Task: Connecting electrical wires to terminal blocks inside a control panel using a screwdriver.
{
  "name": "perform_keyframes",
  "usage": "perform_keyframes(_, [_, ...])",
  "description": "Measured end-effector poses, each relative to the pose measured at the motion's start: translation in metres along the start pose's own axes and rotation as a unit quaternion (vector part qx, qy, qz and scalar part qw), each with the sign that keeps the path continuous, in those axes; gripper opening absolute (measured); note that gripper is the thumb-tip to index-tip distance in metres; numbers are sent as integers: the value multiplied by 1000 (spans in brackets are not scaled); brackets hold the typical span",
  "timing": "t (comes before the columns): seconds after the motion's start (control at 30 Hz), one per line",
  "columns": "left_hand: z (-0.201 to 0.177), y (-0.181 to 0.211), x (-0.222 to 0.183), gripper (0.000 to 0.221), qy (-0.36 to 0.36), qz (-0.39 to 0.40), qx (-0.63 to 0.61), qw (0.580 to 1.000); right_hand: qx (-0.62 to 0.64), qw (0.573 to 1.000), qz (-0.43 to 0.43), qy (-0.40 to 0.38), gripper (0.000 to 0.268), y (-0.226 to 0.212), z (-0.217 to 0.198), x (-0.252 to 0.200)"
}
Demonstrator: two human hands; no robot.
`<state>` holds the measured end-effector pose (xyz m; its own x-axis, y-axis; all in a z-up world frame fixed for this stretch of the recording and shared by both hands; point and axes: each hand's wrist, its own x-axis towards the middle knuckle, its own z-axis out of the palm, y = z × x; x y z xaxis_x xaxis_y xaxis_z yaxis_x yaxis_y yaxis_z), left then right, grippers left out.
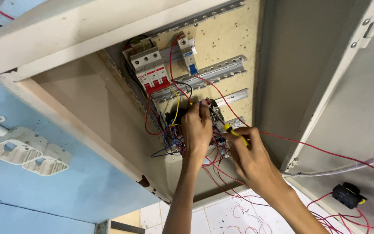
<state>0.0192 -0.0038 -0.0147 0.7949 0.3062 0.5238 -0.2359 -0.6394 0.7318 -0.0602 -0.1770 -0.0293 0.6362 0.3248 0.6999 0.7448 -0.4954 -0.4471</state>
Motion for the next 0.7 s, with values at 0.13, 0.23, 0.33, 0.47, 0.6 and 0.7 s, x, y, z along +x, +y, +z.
perform_keyframes(0.13, [-25,20,3,27,-72,-265,-273,922,31,999,-23,16,32,7,6,-4])
perform_keyframes(0.23, [-26,27,-1,35,-111,-185,-178,960,35,998,-24,56,28,0,5,2])
perform_keyframes(0.33, [-35,19,4,27,-138,-258,-290,911,61,994,-19,90,22,0,5,3])
perform_keyframes(0.47, [-31,25,0,38,-127,-239,-254,928,14,986,-141,87,44,22,12,-2])
perform_keyframes(0.6, [-12,22,-3,38,-26,-33,91,995,-23,990,-132,47,26,15,5,0])
perform_keyframes(0.7, [-4,16,-2,32,18,51,229,972,-32,991,-128,12,32,26,4,-3])
